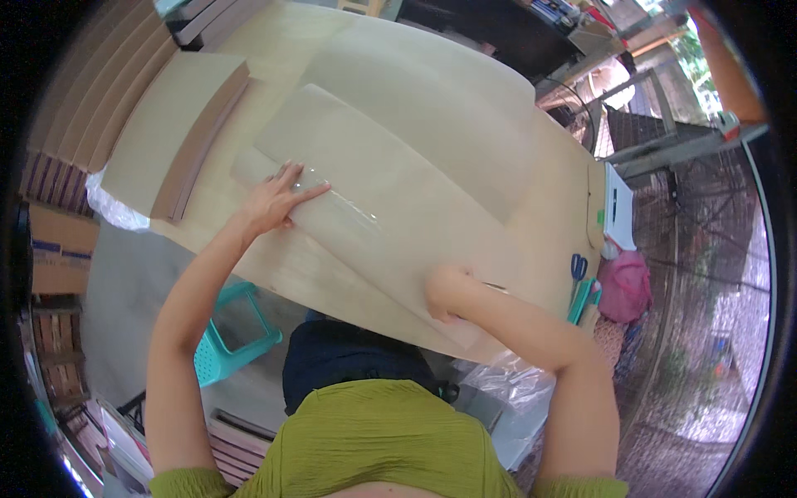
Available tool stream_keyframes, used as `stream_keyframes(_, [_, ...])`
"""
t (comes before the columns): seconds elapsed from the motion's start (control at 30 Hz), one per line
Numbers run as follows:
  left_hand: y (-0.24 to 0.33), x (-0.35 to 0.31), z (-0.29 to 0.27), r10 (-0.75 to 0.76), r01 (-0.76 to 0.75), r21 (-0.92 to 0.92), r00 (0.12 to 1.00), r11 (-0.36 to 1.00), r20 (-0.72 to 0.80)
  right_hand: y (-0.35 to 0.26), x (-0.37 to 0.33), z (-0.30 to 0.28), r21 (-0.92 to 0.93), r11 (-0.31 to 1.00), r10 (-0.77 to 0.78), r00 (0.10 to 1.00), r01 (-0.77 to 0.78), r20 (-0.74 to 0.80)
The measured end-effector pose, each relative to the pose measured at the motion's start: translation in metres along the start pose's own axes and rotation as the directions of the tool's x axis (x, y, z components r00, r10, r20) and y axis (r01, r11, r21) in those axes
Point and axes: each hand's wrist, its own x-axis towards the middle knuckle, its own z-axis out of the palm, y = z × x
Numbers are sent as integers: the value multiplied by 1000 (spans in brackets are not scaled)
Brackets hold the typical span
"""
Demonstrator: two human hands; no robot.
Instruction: The person wraps a rectangular box in brown paper by folding the paper over the box and securing the seams with tape using a hand-held dispenser.
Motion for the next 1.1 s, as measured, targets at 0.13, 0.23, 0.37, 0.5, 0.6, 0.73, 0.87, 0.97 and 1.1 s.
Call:
stream_keyframes(0.13, [26, -4, 8, -133, 133, 3, 991, 991, -16, 33, -27, 101, 281, 956, -21, 976, 83, -219])
stream_keyframes(0.23, [120, 5, 24, 156, -153, -67, 987, 986, 48, 56, -103, 136, 639, 738, 242, 800, 215, -549])
stream_keyframes(0.37, [220, 18, 35, 404, -388, -176, 913, 905, 65, 33, -136, 122, 871, 438, 686, 544, 221, -483])
stream_keyframes(0.5, [187, -15, 23, 634, -572, -368, 770, 733, 66, 12, -89, 99, 661, 378, 803, 126, 649, -582])
stream_keyframes(0.6, [153, -56, 12, 561, -464, -451, 822, 762, 101, -20, 1, 68, 411, 338, 864, -106, 847, -492])
stream_keyframes(0.73, [111, -98, 8, 232, -134, -696, 972, 705, 48, -44, 44, -11, 310, 525, 755, -266, 793, -600])
stream_keyframes(0.87, [111, -98, -1, 232, -114, -752, 971, 650, 53, -49, 58, -146, 274, 614, 702, -353, 740, -618])
stream_keyframes(0.97, [112, -82, -10, 370, -187, -757, 926, 626, 77, -47, 57, -227, 210, 598, 702, -379, 773, -603])
stream_keyframes(1.1, [111, -62, -33, 452, -190, -733, 875, 653, 176, -32, 43, -255, 308, 292, 818, -70, 906, -570])
